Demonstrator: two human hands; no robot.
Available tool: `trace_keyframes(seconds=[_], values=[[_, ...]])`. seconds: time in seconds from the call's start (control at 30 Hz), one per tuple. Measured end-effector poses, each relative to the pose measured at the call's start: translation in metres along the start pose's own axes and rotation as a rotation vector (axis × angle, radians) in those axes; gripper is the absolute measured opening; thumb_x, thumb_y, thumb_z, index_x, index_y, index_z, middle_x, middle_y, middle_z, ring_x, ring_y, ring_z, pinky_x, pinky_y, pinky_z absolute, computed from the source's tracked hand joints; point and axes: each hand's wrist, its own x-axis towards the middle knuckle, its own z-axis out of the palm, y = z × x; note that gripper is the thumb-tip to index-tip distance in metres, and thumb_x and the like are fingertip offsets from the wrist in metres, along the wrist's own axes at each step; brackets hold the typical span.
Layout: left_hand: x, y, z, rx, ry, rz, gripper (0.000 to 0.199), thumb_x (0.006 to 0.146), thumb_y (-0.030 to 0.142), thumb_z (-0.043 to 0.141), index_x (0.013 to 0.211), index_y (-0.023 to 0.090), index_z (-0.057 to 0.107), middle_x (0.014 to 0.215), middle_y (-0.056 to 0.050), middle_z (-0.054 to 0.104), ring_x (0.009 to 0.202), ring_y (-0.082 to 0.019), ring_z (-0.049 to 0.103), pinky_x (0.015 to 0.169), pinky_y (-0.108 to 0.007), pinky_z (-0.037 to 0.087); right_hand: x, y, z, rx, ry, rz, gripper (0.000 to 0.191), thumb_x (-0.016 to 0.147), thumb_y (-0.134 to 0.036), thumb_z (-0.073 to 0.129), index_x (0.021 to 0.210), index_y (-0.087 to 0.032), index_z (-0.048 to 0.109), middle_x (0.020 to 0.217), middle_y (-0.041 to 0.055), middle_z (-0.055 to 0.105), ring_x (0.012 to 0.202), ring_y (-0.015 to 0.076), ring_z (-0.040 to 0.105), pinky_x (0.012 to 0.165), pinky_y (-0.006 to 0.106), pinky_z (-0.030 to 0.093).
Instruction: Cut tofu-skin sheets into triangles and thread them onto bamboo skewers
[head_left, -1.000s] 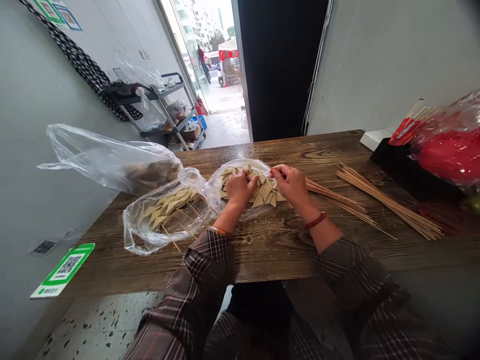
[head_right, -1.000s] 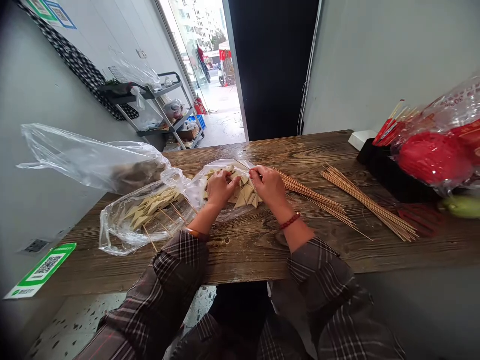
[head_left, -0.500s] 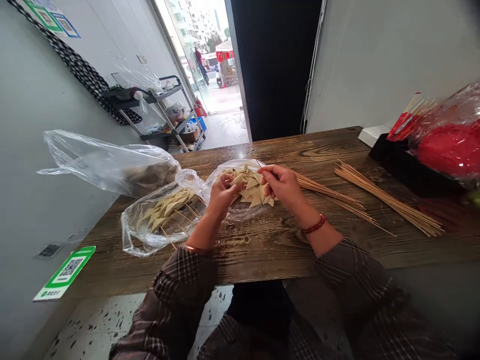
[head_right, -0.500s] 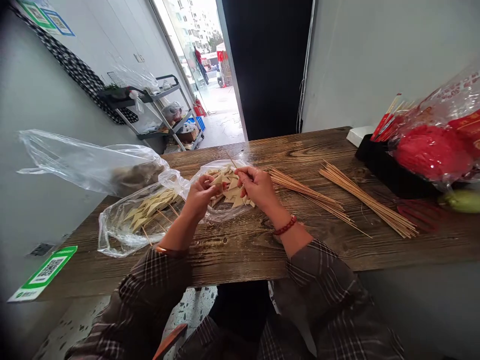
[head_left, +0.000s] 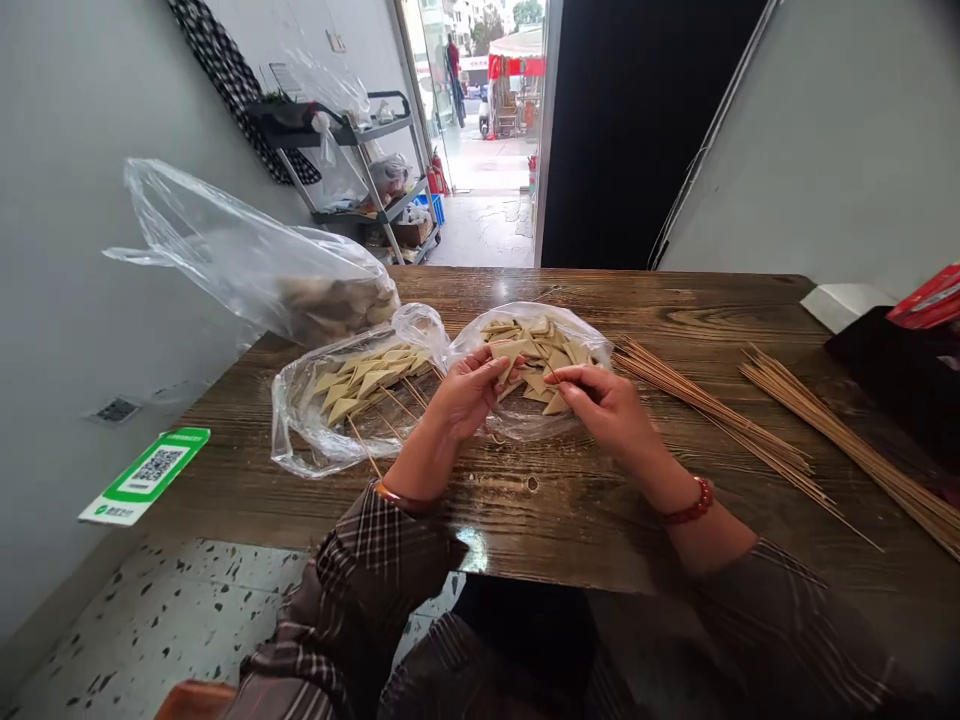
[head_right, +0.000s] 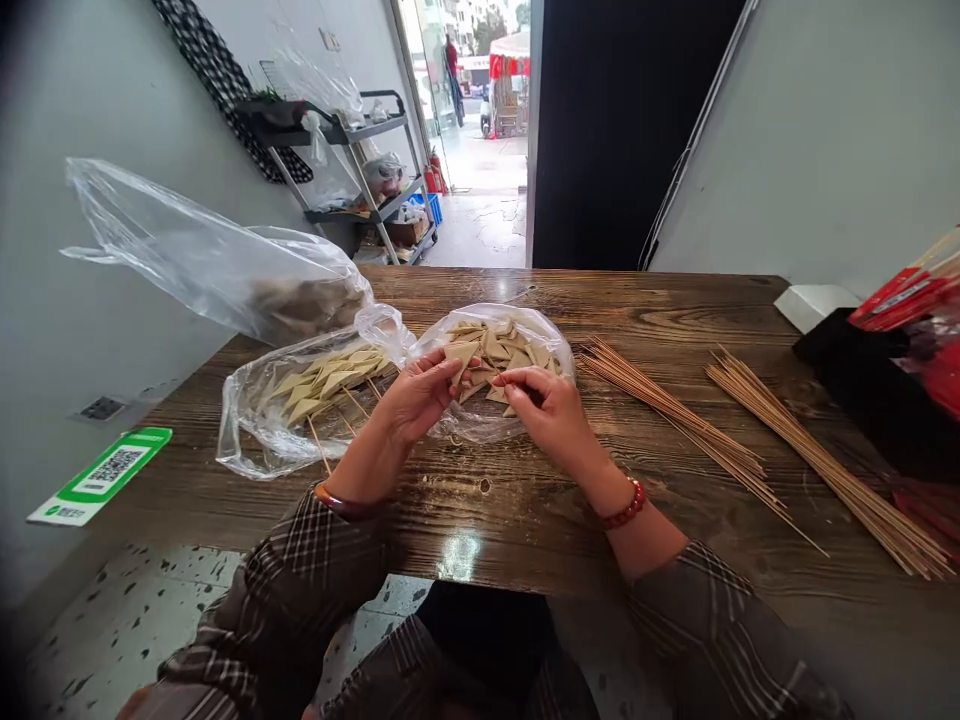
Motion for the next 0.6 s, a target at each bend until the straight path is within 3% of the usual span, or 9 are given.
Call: trace_keyframes(seconds=[0.2,0.3,0.37,0.5,0.6], values=[[-0.005,0.004,0.002,0.011,0.024,0.027,0.025,0.073,0.022,0.079,0.096,0.013,0.073,0.084,-0.006,0.074,0.060,-0.006,0.058,0.047,-0.017,0.035,-0.012,-0.002,0.009,-0.077,-0.077,-0.032,0.039,0.088,-0.025,0.051,0.119,-0.024,0.074,0.083,0.0020,0.074,0.063,0.0150,0.060,0.060,0.030,0.050],[-0.006,0.005,0.004,-0.045,0.017,0.024,0.025,0.076,0.021,0.078,0.099,0.013,0.072,0.084,-0.006,0.074,0.061,-0.006,0.060,0.050,-0.016,0.039,-0.016,-0.001,0.013,-0.098,-0.109,-0.048,0.040,0.089,-0.024,0.051,0.124,-0.022,0.072,0.080,0.0015,0.074,0.060,0.0141,0.060,0.060,0.030,0.052],[-0.006,0.005,0.004,-0.071,0.024,0.004,0.023,0.079,0.019,0.075,0.100,0.012,0.071,0.083,-0.006,0.074,0.061,-0.006,0.060,0.053,-0.017,0.043,-0.018,0.000,0.014,-0.093,-0.111,-0.063,0.038,0.090,-0.025,0.053,0.123,-0.023,0.072,0.088,0.0031,0.077,0.068,0.0164,0.066,0.067,0.032,0.056],[-0.006,0.004,0.004,-0.061,0.036,-0.032,0.023,0.084,0.020,0.071,0.105,0.012,0.070,0.083,-0.007,0.074,0.059,-0.007,0.059,0.058,-0.020,0.048,-0.018,0.003,0.015,-0.053,-0.115,-0.073,0.034,0.091,-0.028,0.058,0.121,-0.027,0.073,0.116,0.0039,0.076,0.104,0.0234,0.071,0.093,0.041,0.056],[-0.006,0.004,0.004,-0.043,0.040,-0.054,0.024,0.084,0.021,0.071,0.105,0.012,0.071,0.083,-0.007,0.074,0.058,-0.007,0.059,0.058,-0.021,0.050,-0.017,0.004,0.015,-0.043,-0.118,-0.067,0.034,0.092,-0.028,0.058,0.123,-0.028,0.072,0.120,0.0030,0.074,0.110,0.0241,0.070,0.099,0.043,0.055]])
